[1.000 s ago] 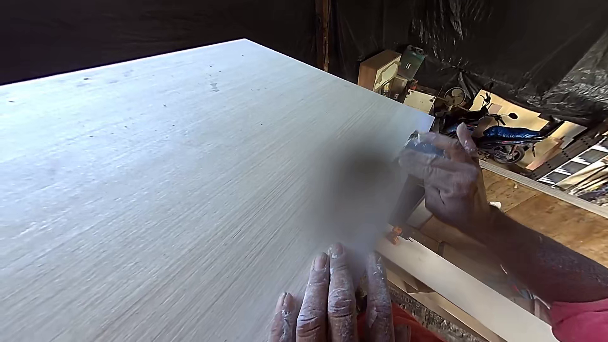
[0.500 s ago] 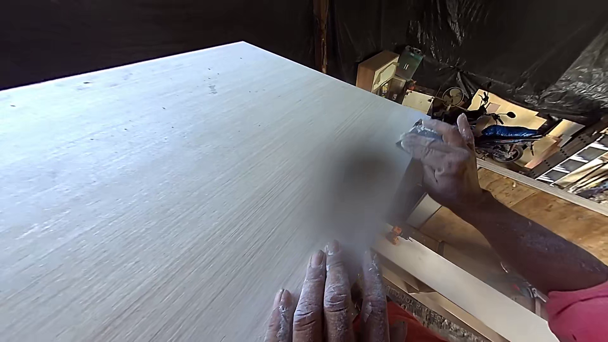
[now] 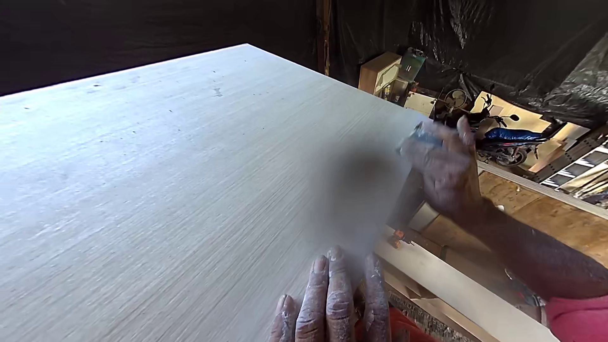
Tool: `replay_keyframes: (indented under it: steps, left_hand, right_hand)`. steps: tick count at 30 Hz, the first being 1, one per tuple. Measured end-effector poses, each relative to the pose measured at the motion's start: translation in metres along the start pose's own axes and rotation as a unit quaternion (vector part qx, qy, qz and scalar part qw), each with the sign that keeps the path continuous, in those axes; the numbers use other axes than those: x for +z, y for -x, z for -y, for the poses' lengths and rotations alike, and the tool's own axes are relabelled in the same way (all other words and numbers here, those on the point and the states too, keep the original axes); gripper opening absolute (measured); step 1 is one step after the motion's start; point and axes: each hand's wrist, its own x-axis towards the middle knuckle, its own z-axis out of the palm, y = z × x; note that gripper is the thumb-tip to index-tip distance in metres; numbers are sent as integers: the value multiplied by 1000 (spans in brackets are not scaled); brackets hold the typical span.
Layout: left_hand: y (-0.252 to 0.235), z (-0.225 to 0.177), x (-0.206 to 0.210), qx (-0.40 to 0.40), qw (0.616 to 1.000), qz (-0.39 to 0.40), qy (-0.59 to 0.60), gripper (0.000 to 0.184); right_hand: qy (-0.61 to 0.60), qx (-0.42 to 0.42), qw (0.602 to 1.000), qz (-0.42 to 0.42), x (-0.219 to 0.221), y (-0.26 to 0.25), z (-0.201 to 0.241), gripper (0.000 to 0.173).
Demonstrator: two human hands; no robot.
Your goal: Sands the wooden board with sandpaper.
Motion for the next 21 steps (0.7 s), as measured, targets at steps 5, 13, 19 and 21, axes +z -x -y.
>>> replay_keyframes:
  steps: [5, 13, 19, 21]
  left_hand:
    - [2, 0, 0, 4, 1000, 1, -1, 72]
    - [1, 1, 0, -3, 1000, -1, 10, 69]
    - [1, 0, 0, -1, 1000, 2, 6, 71]
    - [1, 1, 0, 1, 1000, 5, 3, 70]
  right_hand:
    - [10, 0, 1000, 13, 0, 1, -1, 39]
    - [-44, 0, 999, 7, -22, 2, 9, 39]
    - [-30, -1, 999, 19, -25, 2, 5, 39]
    - [-38, -21, 999, 16, -25, 3, 7, 40]
